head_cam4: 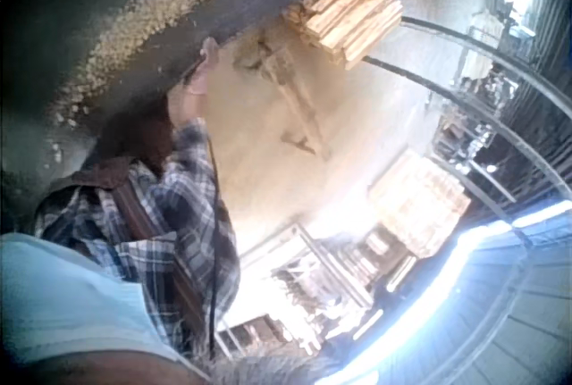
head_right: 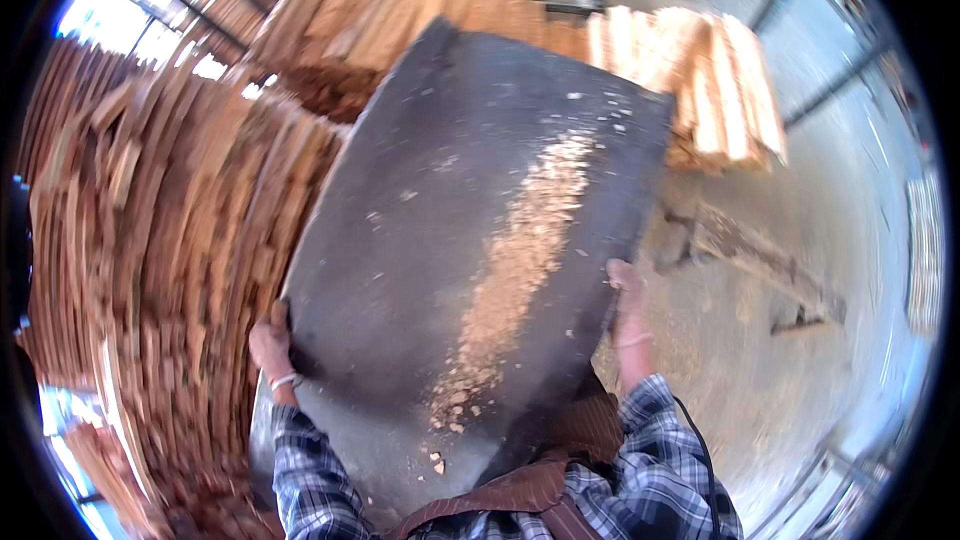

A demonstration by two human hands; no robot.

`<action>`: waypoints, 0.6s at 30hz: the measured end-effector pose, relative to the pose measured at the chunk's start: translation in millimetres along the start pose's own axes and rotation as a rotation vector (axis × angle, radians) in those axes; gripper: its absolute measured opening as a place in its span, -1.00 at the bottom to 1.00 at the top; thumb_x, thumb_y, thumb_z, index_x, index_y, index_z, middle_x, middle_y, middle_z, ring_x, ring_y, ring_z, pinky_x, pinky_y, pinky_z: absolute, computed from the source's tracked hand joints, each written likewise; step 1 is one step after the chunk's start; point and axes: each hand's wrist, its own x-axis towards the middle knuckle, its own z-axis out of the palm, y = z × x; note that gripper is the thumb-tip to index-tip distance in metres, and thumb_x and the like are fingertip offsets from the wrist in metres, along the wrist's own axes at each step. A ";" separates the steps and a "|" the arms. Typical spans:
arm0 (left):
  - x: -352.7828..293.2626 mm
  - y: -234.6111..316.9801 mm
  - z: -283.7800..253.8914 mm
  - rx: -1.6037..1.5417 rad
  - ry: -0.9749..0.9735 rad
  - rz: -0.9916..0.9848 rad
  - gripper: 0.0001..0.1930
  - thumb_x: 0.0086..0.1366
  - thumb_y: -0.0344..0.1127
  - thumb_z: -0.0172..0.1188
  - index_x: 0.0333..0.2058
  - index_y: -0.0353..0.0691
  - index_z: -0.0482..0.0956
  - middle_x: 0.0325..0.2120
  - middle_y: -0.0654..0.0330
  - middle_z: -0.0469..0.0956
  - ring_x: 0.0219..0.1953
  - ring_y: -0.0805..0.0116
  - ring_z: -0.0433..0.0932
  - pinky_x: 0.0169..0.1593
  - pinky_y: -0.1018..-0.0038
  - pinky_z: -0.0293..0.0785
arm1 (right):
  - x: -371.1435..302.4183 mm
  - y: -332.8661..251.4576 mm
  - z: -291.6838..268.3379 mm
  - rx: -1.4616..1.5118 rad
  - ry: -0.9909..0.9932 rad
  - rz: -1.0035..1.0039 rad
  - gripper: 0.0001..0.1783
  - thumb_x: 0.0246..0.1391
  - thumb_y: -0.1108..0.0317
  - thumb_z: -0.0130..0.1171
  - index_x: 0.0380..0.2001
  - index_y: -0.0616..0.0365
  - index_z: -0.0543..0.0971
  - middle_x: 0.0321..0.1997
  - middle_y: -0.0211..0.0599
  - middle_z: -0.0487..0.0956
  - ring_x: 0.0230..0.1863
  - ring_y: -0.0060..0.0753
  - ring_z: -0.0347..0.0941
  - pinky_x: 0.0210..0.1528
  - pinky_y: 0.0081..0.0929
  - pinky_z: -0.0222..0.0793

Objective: The person stacks wooden planks onto a metal rack in a lumber yard. They pick up planks from a pile, place them on the rack, and occasionally adjust the planks to align them. The person also moves a metal tray to clear the workspace.

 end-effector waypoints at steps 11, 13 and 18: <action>-35.9 16.6 -46.9 -0.329 0.106 -0.179 -0.52 0.19 0.18 0.14 -0.14 -0.09 0.58 -0.31 0.14 0.64 -0.19 0.15 0.61 -0.05 0.23 0.47 | -30.8 -23.5 14.0 -0.095 -0.149 -0.006 -0.29 0.13 -0.09 0.09 0.18 0.22 0.33 0.18 -0.17 0.38 0.13 -0.18 0.31 0.22 -0.21 0.20; -95.8 15.1 -23.3 -0.106 0.657 -0.043 -0.52 0.20 0.10 0.15 -0.03 -0.09 0.51 -0.22 0.16 0.63 -0.12 0.15 0.58 0.10 0.20 0.39 | -39.1 -21.7 8.3 -0.100 -0.200 0.076 -0.29 0.12 -0.10 0.09 0.17 0.23 0.35 0.18 -0.17 0.38 0.15 -0.18 0.30 0.24 -0.20 0.18; -328.8 61.0 -72.4 -0.965 0.128 -0.579 -0.66 0.26 -0.09 0.09 -0.10 -0.12 0.61 -0.18 0.10 0.62 -0.22 0.15 0.63 -0.13 0.37 0.50 | -42.2 -49.3 -0.9 -0.093 -0.246 0.099 -0.33 0.14 -0.04 0.08 0.17 0.23 0.36 0.19 -0.20 0.38 0.16 -0.20 0.29 0.25 -0.23 0.16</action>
